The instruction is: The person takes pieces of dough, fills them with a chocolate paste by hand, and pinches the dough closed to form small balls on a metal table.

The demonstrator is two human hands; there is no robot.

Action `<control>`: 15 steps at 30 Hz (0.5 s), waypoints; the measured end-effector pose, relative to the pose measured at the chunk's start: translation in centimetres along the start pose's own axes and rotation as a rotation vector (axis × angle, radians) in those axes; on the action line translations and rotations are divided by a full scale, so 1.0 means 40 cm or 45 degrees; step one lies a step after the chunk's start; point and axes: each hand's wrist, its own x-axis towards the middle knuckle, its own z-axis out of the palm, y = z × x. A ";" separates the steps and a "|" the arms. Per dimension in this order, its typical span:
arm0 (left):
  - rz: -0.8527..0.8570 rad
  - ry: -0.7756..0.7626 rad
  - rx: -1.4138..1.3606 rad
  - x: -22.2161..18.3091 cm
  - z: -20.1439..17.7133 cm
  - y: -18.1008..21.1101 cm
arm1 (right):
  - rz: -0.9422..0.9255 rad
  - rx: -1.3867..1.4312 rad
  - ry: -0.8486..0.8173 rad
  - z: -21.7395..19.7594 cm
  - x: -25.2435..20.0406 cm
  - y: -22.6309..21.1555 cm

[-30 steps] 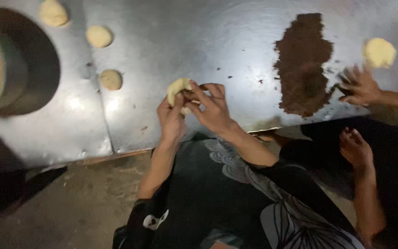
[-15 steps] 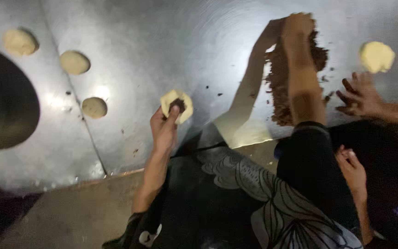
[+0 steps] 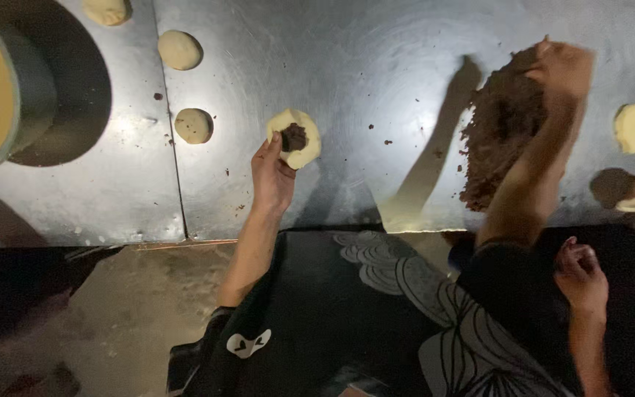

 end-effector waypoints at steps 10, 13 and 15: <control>0.265 -0.205 0.108 -0.160 -0.011 -0.080 | -0.013 -0.878 -0.160 0.085 0.020 0.031; 0.330 -0.299 0.118 -0.208 -0.015 -0.085 | -0.150 -0.767 -0.177 0.085 0.018 0.027; 0.329 -0.314 0.131 -0.227 -0.034 -0.094 | -0.037 -0.709 -0.146 0.073 0.015 0.019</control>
